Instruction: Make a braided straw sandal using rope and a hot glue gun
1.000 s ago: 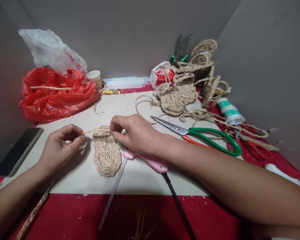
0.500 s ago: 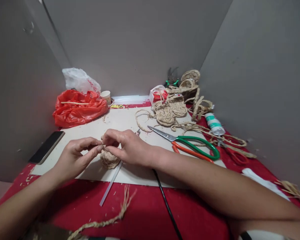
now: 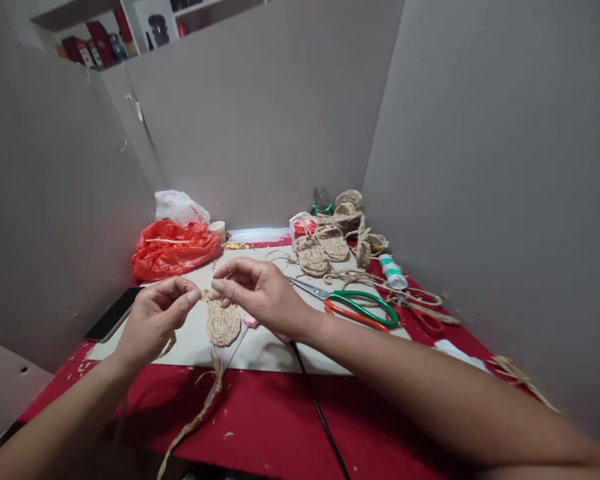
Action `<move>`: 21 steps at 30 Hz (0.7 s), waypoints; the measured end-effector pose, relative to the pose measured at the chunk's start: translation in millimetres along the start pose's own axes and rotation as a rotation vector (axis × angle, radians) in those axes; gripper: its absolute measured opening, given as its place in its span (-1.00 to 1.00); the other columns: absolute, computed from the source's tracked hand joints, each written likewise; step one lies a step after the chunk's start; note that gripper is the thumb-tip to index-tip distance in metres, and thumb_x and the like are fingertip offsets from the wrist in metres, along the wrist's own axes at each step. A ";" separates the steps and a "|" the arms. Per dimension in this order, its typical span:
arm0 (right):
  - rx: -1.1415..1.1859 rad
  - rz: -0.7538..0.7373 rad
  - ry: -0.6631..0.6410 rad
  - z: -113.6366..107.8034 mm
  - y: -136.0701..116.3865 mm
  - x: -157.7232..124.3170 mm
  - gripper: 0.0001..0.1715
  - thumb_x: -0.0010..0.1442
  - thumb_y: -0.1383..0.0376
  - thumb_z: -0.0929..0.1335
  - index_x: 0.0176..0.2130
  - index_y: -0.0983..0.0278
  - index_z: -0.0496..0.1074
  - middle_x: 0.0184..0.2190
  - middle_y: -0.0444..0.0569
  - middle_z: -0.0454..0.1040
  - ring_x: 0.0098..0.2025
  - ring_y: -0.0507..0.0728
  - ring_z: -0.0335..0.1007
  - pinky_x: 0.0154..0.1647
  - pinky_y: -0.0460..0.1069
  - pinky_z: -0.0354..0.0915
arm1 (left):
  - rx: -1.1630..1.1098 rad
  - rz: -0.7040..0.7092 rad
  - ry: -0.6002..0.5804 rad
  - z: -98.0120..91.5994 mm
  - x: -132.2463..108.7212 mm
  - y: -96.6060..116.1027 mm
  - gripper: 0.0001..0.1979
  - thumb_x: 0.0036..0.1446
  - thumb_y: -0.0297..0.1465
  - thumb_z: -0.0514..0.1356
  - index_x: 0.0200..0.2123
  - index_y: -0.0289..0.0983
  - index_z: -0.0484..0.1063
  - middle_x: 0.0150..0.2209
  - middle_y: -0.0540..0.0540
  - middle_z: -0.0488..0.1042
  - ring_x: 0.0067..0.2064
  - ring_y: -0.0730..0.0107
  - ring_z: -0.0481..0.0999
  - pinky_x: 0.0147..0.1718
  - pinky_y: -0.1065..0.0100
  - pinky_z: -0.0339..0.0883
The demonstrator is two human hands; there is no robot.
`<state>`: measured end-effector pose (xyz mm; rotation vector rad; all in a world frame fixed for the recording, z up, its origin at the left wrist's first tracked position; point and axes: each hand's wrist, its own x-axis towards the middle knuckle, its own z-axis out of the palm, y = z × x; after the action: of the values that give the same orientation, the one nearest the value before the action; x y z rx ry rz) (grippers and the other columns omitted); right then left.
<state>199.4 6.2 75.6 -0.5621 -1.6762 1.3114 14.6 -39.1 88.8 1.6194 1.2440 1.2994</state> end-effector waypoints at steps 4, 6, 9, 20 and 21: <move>-0.110 -0.007 0.021 3.2 0.1 -13.5 -0.71 0.02 0.17 0.48 -0.35 0.33 0.45 -0.53 -0.14 0.44 -0.53 -0.03 0.35 -0.49 -0.10 0.35 | -0.098 0.026 0.024 12.9 -0.9 -2.4 -0.77 0.07 -0.23 0.28 -0.43 -0.27 0.41 -0.66 0.12 0.18 -0.64 0.62 0.04 -0.67 0.49 -0.05; -0.164 -0.066 0.061 5.2 1.6 -19.1 -0.75 0.07 0.18 0.45 -0.38 0.34 0.45 -0.54 -0.13 0.44 -0.53 -0.03 0.34 -0.48 -0.10 0.34 | -0.113 0.034 0.009 18.8 -1.3 -4.2 -0.77 0.07 -0.23 0.28 -0.43 -0.27 0.42 -0.66 0.12 0.20 -0.64 0.62 0.06 -0.67 0.50 -0.05; -0.226 -0.129 0.098 5.1 4.5 -25.9 -0.73 0.18 0.17 0.36 -0.39 0.33 0.45 -0.55 -0.11 0.45 -0.51 -0.01 0.37 -0.47 -0.10 0.34 | -0.110 0.036 -0.032 24.8 -1.3 -6.9 -0.77 0.08 -0.22 0.27 -0.41 -0.27 0.43 -0.64 0.10 0.25 -0.64 0.61 0.10 -0.68 0.50 -0.04; -0.501 -0.459 0.244 -5.4 27.4 -32.5 -0.89 0.21 0.34 0.32 -0.36 0.30 0.42 -0.54 -0.13 0.47 -0.52 -0.04 0.34 -0.47 -0.14 0.25 | -0.062 -0.029 -0.006 40.2 2.5 -15.1 -0.76 0.06 -0.22 0.28 -0.42 -0.27 0.40 -0.62 0.10 0.26 -0.65 0.61 0.08 -0.69 0.49 -0.04; -0.522 -0.482 0.244 -6.2 29.1 -32.0 -0.90 0.21 0.34 0.31 -0.34 0.30 0.42 -0.53 -0.13 0.47 -0.52 -0.04 0.34 -0.46 -0.14 0.25 | -0.060 -0.034 -0.001 41.0 3.1 -16.3 -0.76 0.06 -0.21 0.28 -0.42 -0.27 0.40 -0.63 0.11 0.24 -0.65 0.61 0.08 -0.69 0.48 -0.04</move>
<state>215.2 -6.3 36.9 -0.5417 -1.7997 0.4389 50.4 -29.7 64.5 1.5509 1.2156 1.3027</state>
